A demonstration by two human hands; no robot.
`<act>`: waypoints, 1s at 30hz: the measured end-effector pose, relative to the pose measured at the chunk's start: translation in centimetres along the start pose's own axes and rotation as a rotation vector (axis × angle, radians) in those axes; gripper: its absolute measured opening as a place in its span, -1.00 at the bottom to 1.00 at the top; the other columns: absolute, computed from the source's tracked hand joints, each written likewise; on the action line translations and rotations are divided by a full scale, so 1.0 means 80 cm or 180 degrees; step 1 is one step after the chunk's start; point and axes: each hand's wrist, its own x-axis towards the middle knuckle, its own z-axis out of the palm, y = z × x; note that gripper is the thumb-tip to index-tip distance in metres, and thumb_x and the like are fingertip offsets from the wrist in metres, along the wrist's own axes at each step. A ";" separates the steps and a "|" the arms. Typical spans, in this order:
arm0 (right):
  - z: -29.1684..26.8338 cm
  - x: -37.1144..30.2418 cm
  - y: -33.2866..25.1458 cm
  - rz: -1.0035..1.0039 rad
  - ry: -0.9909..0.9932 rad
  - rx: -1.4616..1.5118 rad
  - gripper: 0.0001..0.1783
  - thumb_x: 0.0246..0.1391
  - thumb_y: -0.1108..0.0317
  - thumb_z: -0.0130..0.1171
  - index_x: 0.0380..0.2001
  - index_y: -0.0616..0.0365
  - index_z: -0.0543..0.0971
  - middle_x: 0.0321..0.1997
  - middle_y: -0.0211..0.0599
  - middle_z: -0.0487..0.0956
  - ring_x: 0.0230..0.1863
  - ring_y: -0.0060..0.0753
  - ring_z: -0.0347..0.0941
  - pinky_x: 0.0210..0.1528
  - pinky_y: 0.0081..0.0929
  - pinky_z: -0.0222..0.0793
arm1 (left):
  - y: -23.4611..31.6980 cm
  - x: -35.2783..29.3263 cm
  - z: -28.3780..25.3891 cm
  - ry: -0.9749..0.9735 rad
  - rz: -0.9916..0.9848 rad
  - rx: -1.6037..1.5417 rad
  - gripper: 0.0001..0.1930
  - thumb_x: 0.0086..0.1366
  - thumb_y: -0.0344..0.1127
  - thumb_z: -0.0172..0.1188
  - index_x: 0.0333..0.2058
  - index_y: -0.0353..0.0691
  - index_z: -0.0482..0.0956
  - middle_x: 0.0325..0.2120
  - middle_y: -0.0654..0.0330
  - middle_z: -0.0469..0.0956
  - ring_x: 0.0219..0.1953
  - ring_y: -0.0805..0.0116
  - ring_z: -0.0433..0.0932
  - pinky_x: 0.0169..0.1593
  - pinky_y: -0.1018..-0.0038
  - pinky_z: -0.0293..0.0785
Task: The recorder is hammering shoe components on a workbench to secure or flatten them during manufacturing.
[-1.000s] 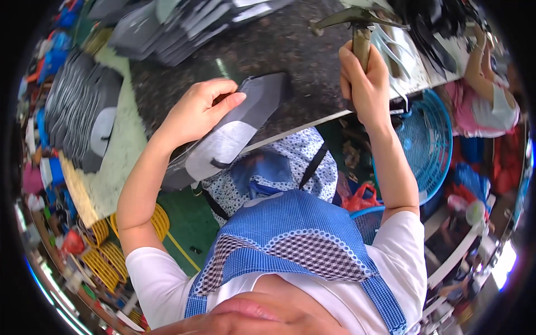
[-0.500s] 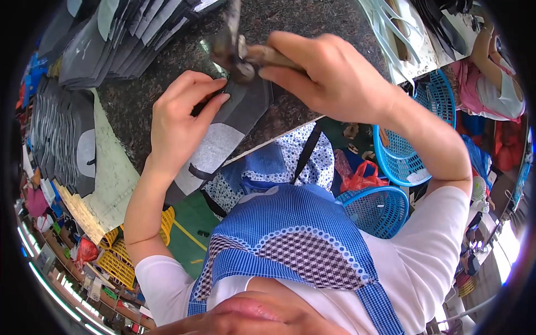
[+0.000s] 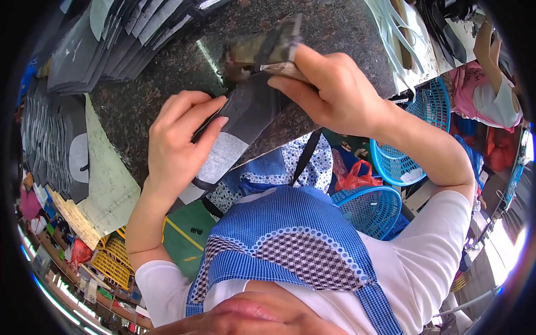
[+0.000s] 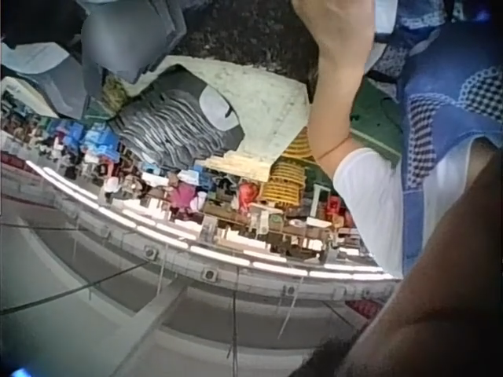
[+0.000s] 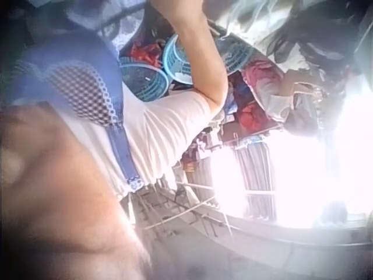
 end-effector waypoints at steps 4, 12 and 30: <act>-0.006 0.000 -0.015 -0.0351 -0.0392 -0.0350 -0.78 0.15 0.45 0.25 -0.20 0.17 0.43 -0.63 -0.07 0.45 -0.58 0.10 0.46 -0.56 -0.17 0.30 | 0.008 -0.006 0.006 -0.0112 0.0071 0.0202 -0.74 0.09 -0.47 0.35 -0.20 -0.30 0.63 -0.37 0.16 0.51 -0.36 0.18 0.52 -0.24 0.29 0.52; 0.011 -0.012 -0.025 -0.0187 -0.0731 -0.0486 -0.72 0.13 0.36 0.23 -0.14 0.12 0.41 -0.64 -0.18 0.48 -0.61 0.03 0.47 -0.59 -0.15 0.32 | -0.004 -0.005 -0.024 -0.0446 -0.0346 -0.0001 -0.80 0.05 -0.37 0.41 -0.33 -0.23 0.65 -0.47 0.23 0.54 -0.42 0.24 0.51 -0.31 0.36 0.44; 0.009 -0.010 -0.006 -0.0266 -0.0309 -0.0757 -0.77 0.25 0.38 0.19 -0.14 0.25 0.41 -0.57 0.06 0.45 -0.54 0.17 0.41 -0.51 -0.30 0.34 | -0.013 0.023 -0.019 -0.0334 -0.0678 -0.0526 -0.78 0.13 -0.44 0.40 -0.23 -0.34 0.66 -0.47 0.21 0.56 -0.52 0.47 0.51 -0.41 0.54 0.42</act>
